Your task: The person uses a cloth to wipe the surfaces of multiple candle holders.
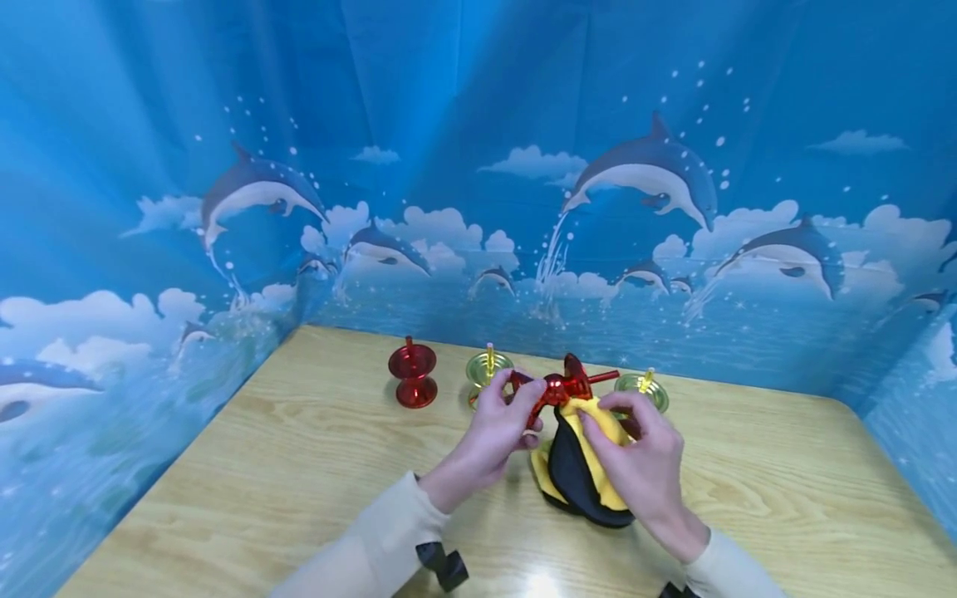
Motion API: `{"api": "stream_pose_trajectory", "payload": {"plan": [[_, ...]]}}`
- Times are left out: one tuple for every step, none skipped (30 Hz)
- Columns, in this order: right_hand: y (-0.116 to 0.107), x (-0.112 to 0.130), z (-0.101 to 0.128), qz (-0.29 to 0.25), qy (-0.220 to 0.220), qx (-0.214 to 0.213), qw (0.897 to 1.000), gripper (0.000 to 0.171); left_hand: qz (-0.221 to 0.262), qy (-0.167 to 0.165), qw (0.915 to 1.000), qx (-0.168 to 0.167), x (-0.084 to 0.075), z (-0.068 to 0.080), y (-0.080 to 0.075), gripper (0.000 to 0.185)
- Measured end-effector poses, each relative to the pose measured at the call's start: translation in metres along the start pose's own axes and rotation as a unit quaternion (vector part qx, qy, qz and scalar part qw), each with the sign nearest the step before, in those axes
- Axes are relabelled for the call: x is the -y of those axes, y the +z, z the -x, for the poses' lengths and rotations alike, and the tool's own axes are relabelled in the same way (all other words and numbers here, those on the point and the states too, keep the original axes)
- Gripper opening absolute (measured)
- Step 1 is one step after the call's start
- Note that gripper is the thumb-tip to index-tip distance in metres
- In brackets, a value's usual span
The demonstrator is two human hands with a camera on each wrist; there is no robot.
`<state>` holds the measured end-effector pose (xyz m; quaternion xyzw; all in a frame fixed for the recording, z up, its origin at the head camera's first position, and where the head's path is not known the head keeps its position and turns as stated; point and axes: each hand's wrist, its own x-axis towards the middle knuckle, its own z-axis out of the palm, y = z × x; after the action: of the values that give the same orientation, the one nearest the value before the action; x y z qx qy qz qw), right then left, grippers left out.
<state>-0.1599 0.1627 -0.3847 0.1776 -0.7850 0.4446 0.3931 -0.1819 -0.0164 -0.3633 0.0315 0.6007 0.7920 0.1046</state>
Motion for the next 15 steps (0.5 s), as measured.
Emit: {"api": "stream_pose_trajectory", "payload": {"plan": [[-0.001, 0.001, -0.001, -0.004, 0.011, 0.002, 1.000, 0.029, -0.031, 0.023, 0.9992, 0.004, 0.000, 0.000, -0.001, 0.028], [-0.002, 0.002, -0.001, -0.008, 0.018, 0.001, 1.000, 0.029, -0.069, 0.052, 0.9962, 0.010, 0.001, 0.000, -0.002, 0.029], [-0.004, 0.003, -0.002, -0.012, 0.023, -0.001, 1.000, 0.028, -0.108, 0.080, 0.9908, 0.016, 0.001, 0.001, -0.004, 0.029], [-0.005, 0.004, -0.004, -0.017, 0.028, -0.002, 0.999, 0.028, -0.151, 0.112, 0.9819, 0.021, 0.001, 0.001, -0.005, 0.030], [-0.006, 0.005, -0.005, -0.024, 0.036, -0.003, 0.999, 0.027, -0.195, 0.145, 0.9696, 0.026, 0.001, 0.001, -0.006, 0.032], [-0.007, 0.006, -0.006, -0.029, 0.043, -0.003, 0.999, 0.027, -0.242, 0.180, 0.9530, 0.031, 0.000, 0.001, -0.007, 0.033], [-0.008, 0.007, -0.007, -0.034, 0.051, -0.004, 0.998, 0.026, -0.288, 0.215, 0.9325, 0.037, 0.000, 0.001, -0.008, 0.035], [-0.009, 0.008, -0.009, -0.037, 0.063, -0.004, 0.997, 0.025, -0.332, 0.249, 0.9089, 0.044, -0.001, 0.001, -0.010, 0.037], [-0.010, 0.009, -0.009, -0.042, 0.077, -0.004, 0.996, 0.024, -0.373, 0.278, 0.8835, 0.053, -0.001, 0.001, -0.012, 0.039], [-0.011, 0.010, -0.010, -0.047, 0.095, -0.002, 0.994, 0.023, -0.412, 0.305, 0.8566, 0.061, -0.002, 0.000, -0.013, 0.040], [-0.012, 0.010, -0.011, -0.051, 0.113, -0.001, 0.992, 0.022, -0.444, 0.327, 0.8311, 0.073, -0.003, 0.000, -0.015, 0.041], [-0.013, 0.011, -0.012, -0.052, 0.130, 0.001, 0.990, 0.022, -0.470, 0.347, 0.8071, 0.085, -0.004, 0.000, -0.017, 0.042], [-0.014, 0.012, -0.012, -0.055, 0.147, 0.003, 0.988, 0.021, -0.488, 0.362, 0.7881, 0.099, -0.005, 0.000, -0.019, 0.043], [-0.015, 0.013, -0.013, -0.055, 0.162, 0.006, 0.985, 0.020, -0.500, 0.372, 0.7741, 0.112, -0.006, 0.000, -0.021, 0.044], [-0.016, 0.014, -0.014, -0.054, 0.172, 0.008, 0.984, 0.020, -0.508, 0.377, 0.7643, 0.123, -0.008, 0.000, -0.023, 0.045]]}}
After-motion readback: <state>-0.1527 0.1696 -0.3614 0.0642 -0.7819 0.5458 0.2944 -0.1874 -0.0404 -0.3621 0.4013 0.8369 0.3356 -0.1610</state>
